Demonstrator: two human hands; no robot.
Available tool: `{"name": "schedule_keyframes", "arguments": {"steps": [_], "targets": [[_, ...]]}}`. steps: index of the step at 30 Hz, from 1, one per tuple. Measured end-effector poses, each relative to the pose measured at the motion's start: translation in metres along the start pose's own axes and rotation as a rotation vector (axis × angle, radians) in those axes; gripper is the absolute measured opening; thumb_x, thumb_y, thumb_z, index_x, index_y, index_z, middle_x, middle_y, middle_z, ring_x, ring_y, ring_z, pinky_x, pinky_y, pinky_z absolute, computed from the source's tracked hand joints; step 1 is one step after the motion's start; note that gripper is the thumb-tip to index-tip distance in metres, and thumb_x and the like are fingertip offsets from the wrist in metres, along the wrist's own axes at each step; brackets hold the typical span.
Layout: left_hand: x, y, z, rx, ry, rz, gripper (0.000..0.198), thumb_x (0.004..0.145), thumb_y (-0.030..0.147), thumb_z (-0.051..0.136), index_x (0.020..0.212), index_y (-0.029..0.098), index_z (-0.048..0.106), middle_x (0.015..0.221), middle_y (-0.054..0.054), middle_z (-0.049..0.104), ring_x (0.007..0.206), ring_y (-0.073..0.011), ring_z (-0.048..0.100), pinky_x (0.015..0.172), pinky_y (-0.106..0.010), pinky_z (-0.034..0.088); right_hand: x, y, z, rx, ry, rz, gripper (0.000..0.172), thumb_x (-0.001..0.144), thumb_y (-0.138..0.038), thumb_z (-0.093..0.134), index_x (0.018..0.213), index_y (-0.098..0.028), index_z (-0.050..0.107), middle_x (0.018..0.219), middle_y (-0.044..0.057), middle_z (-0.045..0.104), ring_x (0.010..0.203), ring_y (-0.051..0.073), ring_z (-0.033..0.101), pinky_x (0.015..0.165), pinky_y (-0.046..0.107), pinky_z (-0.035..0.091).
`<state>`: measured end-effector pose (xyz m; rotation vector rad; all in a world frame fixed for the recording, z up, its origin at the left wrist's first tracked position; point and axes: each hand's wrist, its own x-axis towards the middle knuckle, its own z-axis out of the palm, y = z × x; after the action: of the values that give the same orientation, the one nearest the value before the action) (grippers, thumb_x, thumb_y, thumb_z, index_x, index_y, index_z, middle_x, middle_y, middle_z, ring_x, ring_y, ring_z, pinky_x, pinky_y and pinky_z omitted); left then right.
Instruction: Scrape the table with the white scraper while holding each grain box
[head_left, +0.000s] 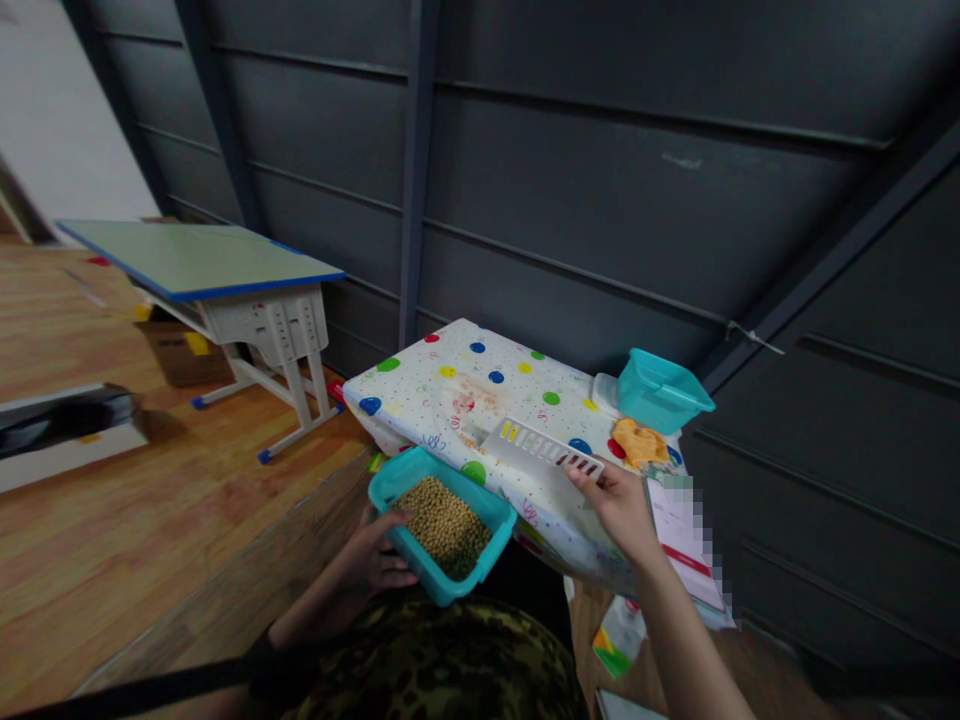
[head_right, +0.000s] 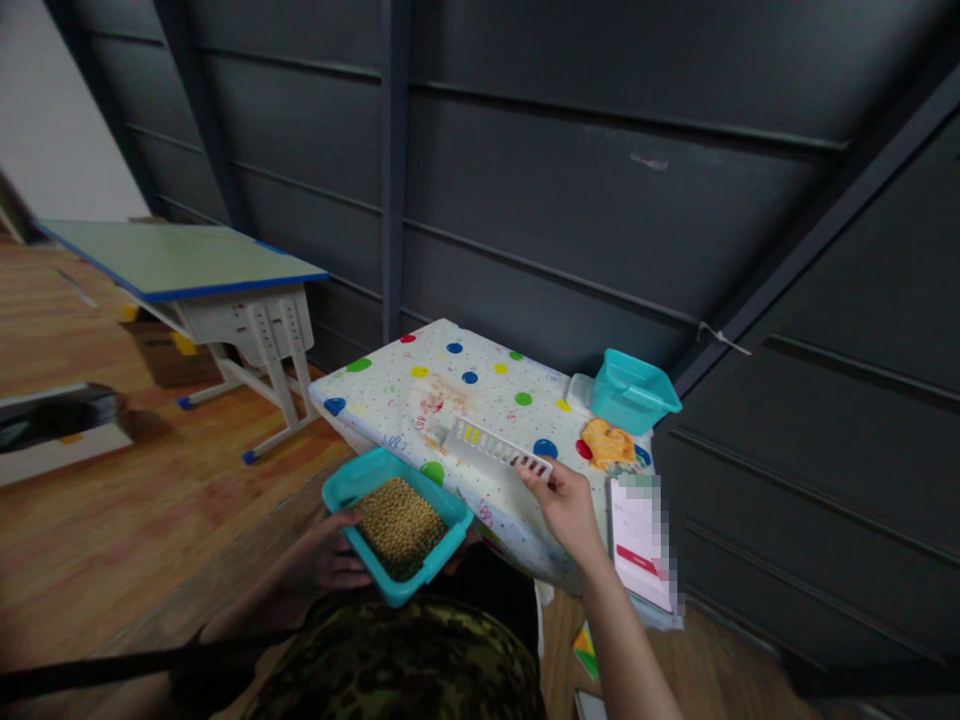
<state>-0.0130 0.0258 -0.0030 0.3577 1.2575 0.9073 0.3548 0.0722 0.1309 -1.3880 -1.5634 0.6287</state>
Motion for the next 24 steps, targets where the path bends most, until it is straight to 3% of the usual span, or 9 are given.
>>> {"name": "schedule_keyframes", "arguments": {"steps": [3,7,12,15,21,24], "targets": [[-0.010,0.007,0.006,0.015,0.021,0.000,0.125,0.057,0.059,0.105,0.163,0.032,0.044,0.113,-0.009,0.075,0.089,-0.0397,0.086,0.082,-0.051,0.075,-0.011,-0.008,0.005,-0.008,-0.008,-0.016,0.059,0.091,-0.080,0.088,0.079,-0.022,0.086,0.074,0.007,0.078,0.071,0.025,0.063,0.064,0.034,0.050],[-0.014,0.010,0.008,0.015,0.006,0.001,0.120,0.059,0.058,0.107,0.160,0.033,0.046,0.104,-0.006,0.079,0.082,-0.0359,0.085,0.078,-0.048,0.075,-0.019,-0.016,0.014,0.003,-0.022,-0.022,0.056,0.092,-0.078,0.089,0.081,-0.023,0.089,0.070,0.005,0.076,0.065,0.022,0.060,0.061,0.033,0.048],[-0.013,0.008,0.006,0.014,-0.013,0.000,0.125,0.056,0.060,0.108,0.159,0.034,0.043,0.106,-0.006,0.077,0.086,-0.0369,0.086,0.080,-0.048,0.076,-0.009,-0.013,0.022,0.047,0.105,-0.006,0.058,0.086,-0.081,0.090,0.084,-0.023,0.091,0.080,0.010,0.085,0.074,0.028,0.069,0.068,0.038,0.056],[-0.016,0.009,0.009,0.023,0.001,-0.004,0.116,0.064,0.058,0.102,0.159,0.033,0.041,0.111,-0.008,0.075,0.087,-0.0364,0.085,0.081,-0.048,0.076,-0.004,-0.008,0.022,0.022,0.174,0.019,0.057,0.084,-0.080,0.088,0.079,-0.023,0.088,0.078,0.011,0.084,0.074,0.028,0.068,0.067,0.038,0.054],[-0.020,0.013,0.013,0.035,0.026,-0.018,0.076,0.094,0.049,0.081,0.157,0.030,0.045,0.114,-0.008,0.065,0.080,-0.0288,0.079,0.079,-0.044,0.074,-0.021,-0.011,0.019,-0.022,0.137,0.024,0.061,0.087,-0.082,0.089,0.078,-0.022,0.087,0.069,0.006,0.076,0.064,0.024,0.059,0.062,0.036,0.046],[-0.017,0.012,0.011,0.029,0.010,-0.045,0.077,0.093,0.049,0.084,0.156,0.029,0.045,0.117,-0.008,0.064,0.082,-0.0285,0.078,0.080,-0.044,0.073,-0.030,-0.016,0.019,-0.026,0.110,0.010,0.059,0.090,-0.081,0.090,0.083,-0.022,0.089,0.069,0.004,0.074,0.063,0.022,0.056,0.060,0.035,0.045]]}}
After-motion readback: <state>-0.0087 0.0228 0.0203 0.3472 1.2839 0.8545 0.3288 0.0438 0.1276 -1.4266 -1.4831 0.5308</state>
